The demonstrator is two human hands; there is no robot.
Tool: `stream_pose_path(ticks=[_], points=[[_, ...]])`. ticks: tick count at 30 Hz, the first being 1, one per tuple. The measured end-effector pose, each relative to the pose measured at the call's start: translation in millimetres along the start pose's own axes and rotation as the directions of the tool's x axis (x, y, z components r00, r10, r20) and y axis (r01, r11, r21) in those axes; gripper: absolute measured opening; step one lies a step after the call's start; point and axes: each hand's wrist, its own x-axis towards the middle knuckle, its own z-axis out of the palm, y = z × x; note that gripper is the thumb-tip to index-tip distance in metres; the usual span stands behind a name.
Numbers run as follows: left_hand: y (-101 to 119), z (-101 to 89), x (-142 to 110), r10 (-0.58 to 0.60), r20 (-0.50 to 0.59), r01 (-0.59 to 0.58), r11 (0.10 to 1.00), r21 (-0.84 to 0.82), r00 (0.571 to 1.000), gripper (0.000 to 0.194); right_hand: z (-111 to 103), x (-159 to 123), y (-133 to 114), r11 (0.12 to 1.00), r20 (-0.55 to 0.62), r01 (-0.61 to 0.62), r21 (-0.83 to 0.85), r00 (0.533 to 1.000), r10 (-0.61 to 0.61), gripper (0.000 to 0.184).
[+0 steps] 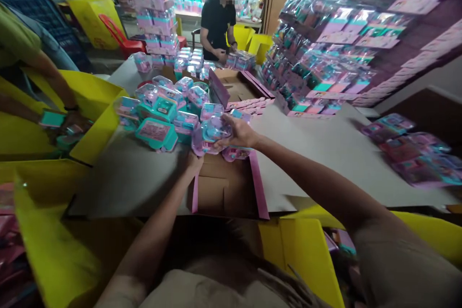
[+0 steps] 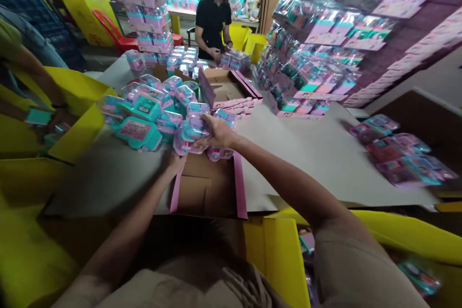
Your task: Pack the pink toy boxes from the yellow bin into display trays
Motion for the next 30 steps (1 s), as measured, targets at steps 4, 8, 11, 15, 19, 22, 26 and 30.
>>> stream_pose_path(ticks=[4, 8, 11, 15, 19, 22, 26, 30], points=[[-6.2, 2.0, 1.4, -0.066, 0.057, 0.065, 0.998, 0.017, 0.996, 0.022, -1.4, 1.0, 8.4, 0.975, 0.177, -0.044, -0.218, 0.981, 0.083, 0.08], [-7.9, 1.1, 2.4, -0.062, 0.091, 0.062, 0.998, 0.002, 0.994, 0.032, 0.6, 7.0, 5.3, 0.953, 0.295, -0.073, -0.294, 0.942, 0.163, 0.084], [-7.9, 2.6, 3.5, -0.063, 0.1, 0.063, 0.998, 0.003, 0.993, 0.033, 9.0, 14.6, -0.4, 0.944, 0.324, -0.093, -0.315, 0.925, 0.199, 0.085], [-5.0, -1.9, 4.0, -0.035, 0.113, 0.033, 0.999, 0.023, 0.993, 0.03, 19.1, 25.9, -15.8, 0.935, 0.334, -0.117, -0.335, 0.913, 0.234, 0.091], [1.0, -34.2, 1.1, 0.038, 0.084, -0.042, 0.998, 0.045, 0.996, 0.031, 6.4, 21.3, -21.1, 0.955, 0.338, -0.106, -0.279, 0.919, 0.201, 0.103], [15.4, -67.2, 4.2, 0.289, -0.123, -0.285, 0.957, 0.048, 0.95, 0.047, -16.4, -3.3, -9.6, 0.958, 0.235, -0.116, -0.262, 0.955, 0.18, 0.115], [56.5, -80.2, 25.3, 0.711, 0.003, -0.696, 0.688, 0.206, 0.703, 0.079, -34.5, -44.3, 9.2, 0.902, 0.203, -0.156, -0.403, 0.946, 0.254, 0.118], [84.7, -68.2, 53.0, 0.71, 0.331, -0.781, 0.527, 0.335, 0.621, 0.092, -31.0, -62.0, 23.3, 0.903, 0.208, -0.08, -0.422, 0.961, 0.183, 0.11]])
